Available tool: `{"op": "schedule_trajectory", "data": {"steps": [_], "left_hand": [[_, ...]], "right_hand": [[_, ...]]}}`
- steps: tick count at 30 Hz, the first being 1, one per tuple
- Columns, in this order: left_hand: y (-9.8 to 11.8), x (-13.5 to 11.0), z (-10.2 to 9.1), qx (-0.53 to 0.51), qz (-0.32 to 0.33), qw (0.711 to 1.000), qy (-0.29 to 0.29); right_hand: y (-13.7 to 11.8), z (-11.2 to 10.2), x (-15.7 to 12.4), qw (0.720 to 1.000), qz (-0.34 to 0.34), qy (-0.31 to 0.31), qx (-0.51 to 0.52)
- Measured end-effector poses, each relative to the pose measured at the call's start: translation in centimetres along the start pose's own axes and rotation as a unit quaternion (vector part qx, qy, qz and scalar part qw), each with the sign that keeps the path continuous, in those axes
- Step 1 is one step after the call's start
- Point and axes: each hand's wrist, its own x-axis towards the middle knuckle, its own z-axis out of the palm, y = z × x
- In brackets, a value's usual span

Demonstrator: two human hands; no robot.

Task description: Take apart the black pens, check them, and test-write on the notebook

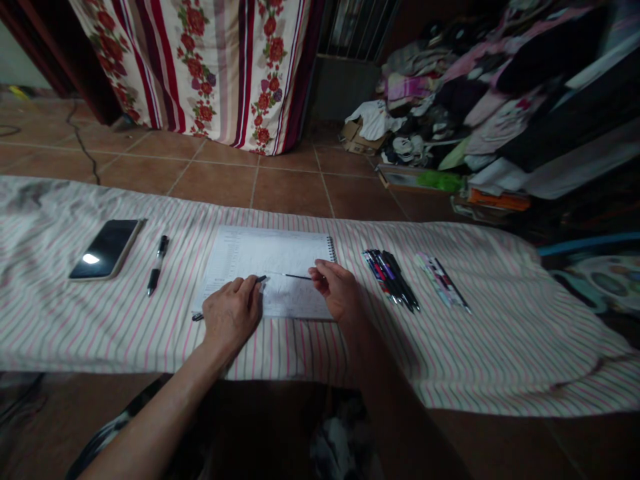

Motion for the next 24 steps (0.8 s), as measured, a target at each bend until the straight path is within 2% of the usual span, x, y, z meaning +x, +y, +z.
{"op": "schedule_trajectory", "data": {"steps": [6, 11, 17, 19, 21, 22, 24], "left_hand": [[0.0, -0.1, 0.0, 0.001, 0.004, 1.000, 0.001], [-0.1, -0.1, 0.3, 0.002, 0.014, 1.000, 0.020], [0.5, -0.4, 0.8, -0.014, 0.074, 0.996, 0.037], [0.7, -0.5, 0.9, -0.015, 0.082, 0.996, 0.037], [0.8, -0.5, 0.9, -0.015, 0.080, 0.996, 0.038], [0.9, -0.5, 0.9, -0.015, 0.080, 0.996, 0.038], [0.9, -0.5, 0.9, -0.015, 0.081, 0.996, 0.036]], "right_hand": [[0.0, -0.1, 0.0, 1.000, -0.002, 0.012, -0.017], [-0.3, -0.1, 0.2, 0.999, -0.016, 0.005, 0.046], [-0.3, -0.3, 0.8, 0.998, -0.042, -0.033, 0.038], [0.0, -0.6, 1.1, 0.996, -0.071, -0.045, -0.001], [0.4, -1.0, 1.4, 0.988, -0.118, -0.048, -0.088], [0.5, -1.3, 1.6, 0.976, -0.147, -0.046, -0.151], [0.6, -1.8, 1.7, 0.934, -0.207, -0.040, -0.290]]}}
